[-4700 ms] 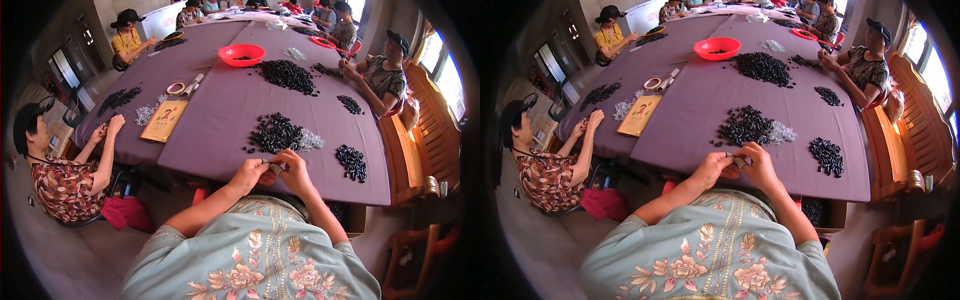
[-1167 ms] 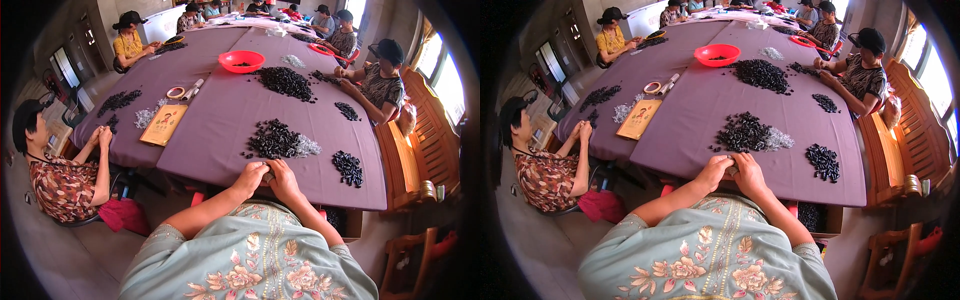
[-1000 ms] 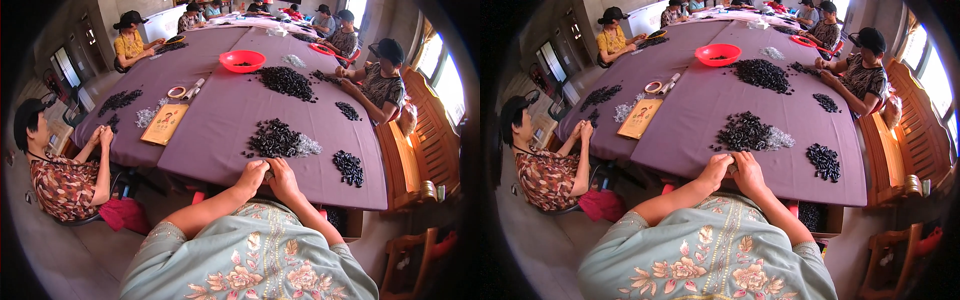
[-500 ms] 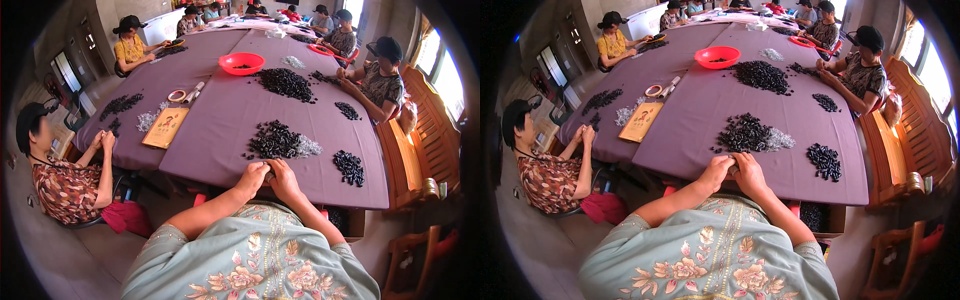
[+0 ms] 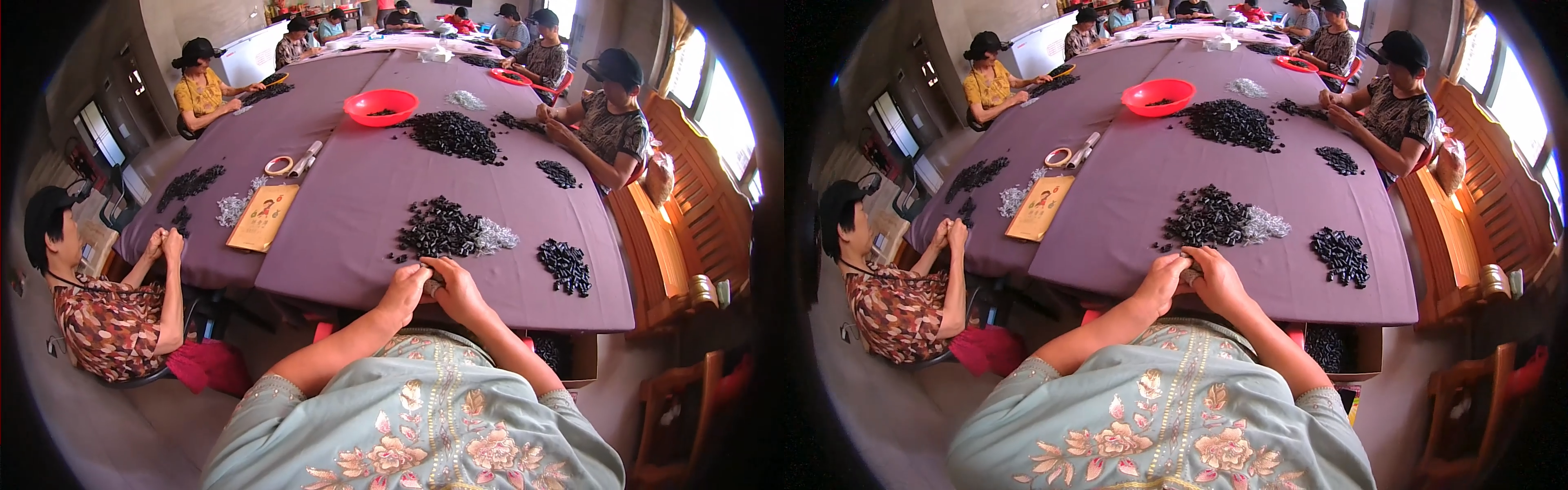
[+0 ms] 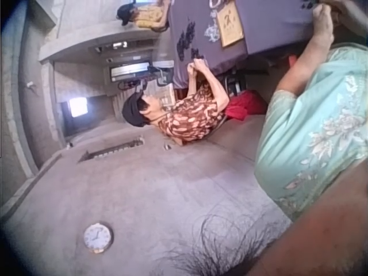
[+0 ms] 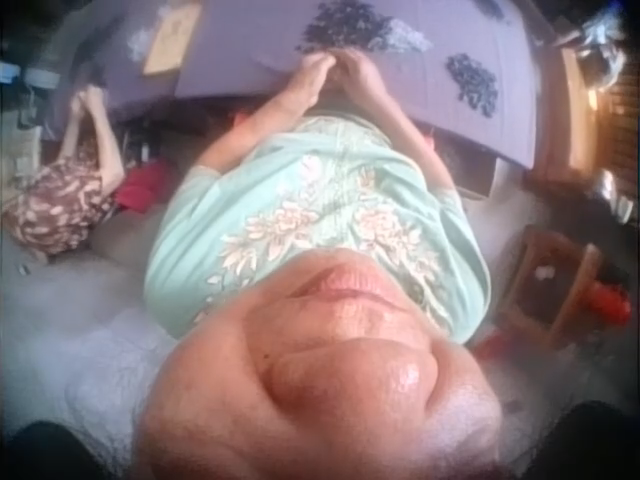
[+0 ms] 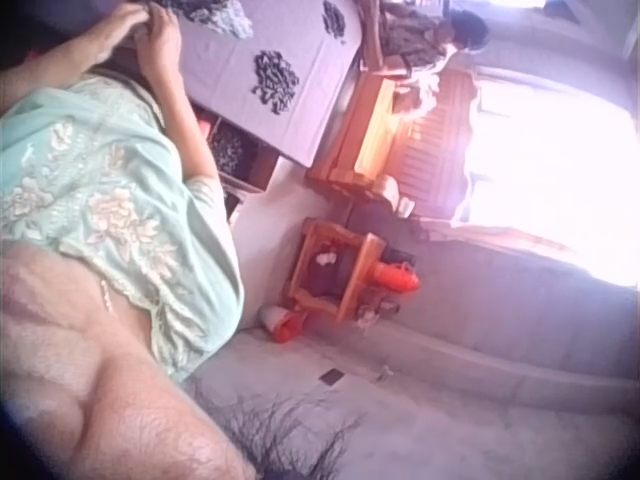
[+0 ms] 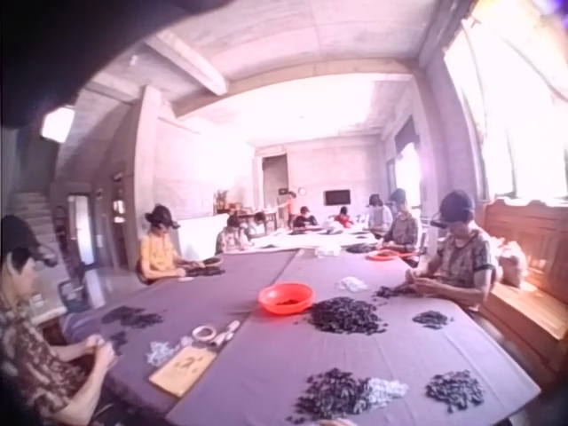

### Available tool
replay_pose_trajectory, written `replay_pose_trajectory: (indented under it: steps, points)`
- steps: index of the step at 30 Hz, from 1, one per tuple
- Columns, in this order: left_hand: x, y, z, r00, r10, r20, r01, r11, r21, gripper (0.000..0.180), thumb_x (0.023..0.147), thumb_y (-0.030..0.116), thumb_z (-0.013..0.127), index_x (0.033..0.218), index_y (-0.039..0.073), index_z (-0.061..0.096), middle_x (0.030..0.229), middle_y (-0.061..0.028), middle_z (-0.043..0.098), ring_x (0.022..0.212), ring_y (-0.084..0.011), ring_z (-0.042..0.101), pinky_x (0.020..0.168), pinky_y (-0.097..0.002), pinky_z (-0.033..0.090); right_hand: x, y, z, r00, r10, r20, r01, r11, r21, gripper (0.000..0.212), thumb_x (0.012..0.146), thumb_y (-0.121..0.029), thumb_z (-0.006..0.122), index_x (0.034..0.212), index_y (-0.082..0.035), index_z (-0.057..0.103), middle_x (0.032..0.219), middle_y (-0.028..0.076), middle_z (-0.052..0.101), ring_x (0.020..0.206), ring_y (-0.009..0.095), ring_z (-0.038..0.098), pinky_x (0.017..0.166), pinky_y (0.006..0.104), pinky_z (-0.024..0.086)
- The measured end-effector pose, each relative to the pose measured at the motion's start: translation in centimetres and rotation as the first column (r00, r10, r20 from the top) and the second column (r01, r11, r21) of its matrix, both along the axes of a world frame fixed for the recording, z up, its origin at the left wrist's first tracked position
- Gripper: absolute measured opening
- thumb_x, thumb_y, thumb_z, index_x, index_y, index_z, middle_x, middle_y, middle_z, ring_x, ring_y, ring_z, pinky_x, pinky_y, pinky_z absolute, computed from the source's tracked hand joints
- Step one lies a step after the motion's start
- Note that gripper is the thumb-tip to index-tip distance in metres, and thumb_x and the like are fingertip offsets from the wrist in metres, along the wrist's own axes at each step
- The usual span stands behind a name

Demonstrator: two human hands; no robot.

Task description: Sorting and picking small black plastic components into a fabric pouch.

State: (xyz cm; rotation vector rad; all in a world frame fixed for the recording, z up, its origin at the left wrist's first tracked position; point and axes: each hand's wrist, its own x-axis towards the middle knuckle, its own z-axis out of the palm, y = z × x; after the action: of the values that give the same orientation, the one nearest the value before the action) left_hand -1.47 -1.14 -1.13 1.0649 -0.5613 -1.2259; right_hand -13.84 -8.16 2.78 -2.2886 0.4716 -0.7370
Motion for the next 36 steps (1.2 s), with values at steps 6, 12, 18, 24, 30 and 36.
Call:
replay_pose_trajectory:
  steps: [6,12,18,24,30,36]
  points:
    - [0.2,0.3,0.1,1.000,-0.026,0.010,0.026,1.000,0.003,0.018,0.098,0.019,0.047,0.100,0.008,0.062,0.092,-0.0049,0.064,0.082,-0.0152,0.064,0.071,-0.0338,0.056,-0.5,0.0,0.0,1.000,-0.016,-0.012,0.015,0.999,-0.041,0.053,0.071,0.006,0.056,0.124,0.002,0.058,0.101,0.019,0.062,0.096,0.038,0.060,0.085,0.0398,0.049]
    - [-0.2,0.6,1.0,0.999,-0.031,0.041,0.031,0.999,0.016,0.020,0.096,0.021,0.048,0.098,0.005,0.061,0.090,-0.0042,0.064,0.080,-0.0141,0.063,0.069,-0.0321,0.057,-0.4,-0.1,-0.6,1.000,-0.021,0.016,0.022,0.994,-0.104,0.051,0.069,0.007,0.054,0.120,0.002,0.060,0.103,0.021,0.062,0.098,0.041,0.059,0.087,0.0430,0.049]
    - [0.1,0.5,0.8,0.996,-0.070,0.053,0.069,0.997,0.028,0.022,0.098,0.023,0.048,0.097,0.006,0.061,0.091,-0.0052,0.066,0.080,-0.0145,0.064,0.069,-0.0314,0.057,-0.6,-0.1,-0.2,1.000,-0.009,0.008,0.010,0.989,-0.150,0.049,0.068,0.006,0.057,0.117,0.004,0.060,0.101,0.021,0.063,0.097,0.041,0.060,0.085,0.0441,0.051]
    - [0.5,0.4,0.4,0.993,-0.118,0.012,0.117,0.993,0.031,0.022,0.100,0.024,0.049,0.096,0.006,0.062,0.092,-0.0054,0.066,0.081,-0.0153,0.065,0.070,-0.0315,0.057,-0.8,-0.3,-0.2,1.000,-0.006,0.001,0.006,0.987,-0.162,0.051,0.066,0.007,0.056,0.117,0.004,0.060,0.101,0.021,0.063,0.097,0.040,0.060,0.085,0.0438,0.051]
    - [0.8,0.7,1.0,0.987,-0.158,0.022,0.156,0.985,0.075,0.025,0.101,0.022,0.047,0.103,0.003,0.062,0.096,-0.0105,0.067,0.083,-0.0200,0.067,0.077,-0.0350,0.056,-1.2,-0.9,1.2,0.988,0.116,-0.106,-0.106,0.990,0.094,0.055,0.070,0.007,0.056,0.125,0.005,0.057,0.107,0.021,0.063,0.105,0.037,0.061,0.091,0.0387,0.049]
    - [0.6,1.2,2.1,0.981,-0.192,0.016,0.190,0.979,0.076,0.028,0.102,0.022,0.046,0.106,0.000,0.062,0.100,-0.0144,0.069,0.089,-0.0249,0.069,0.081,-0.0367,0.056,-2.0,-1.8,1.6,0.967,0.229,-0.109,-0.205,0.959,0.194,0.050,0.082,0.005,0.050,0.132,0.003,0.054,0.124,0.021,0.061,0.113,0.030,0.059,0.098,0.0339,0.045]
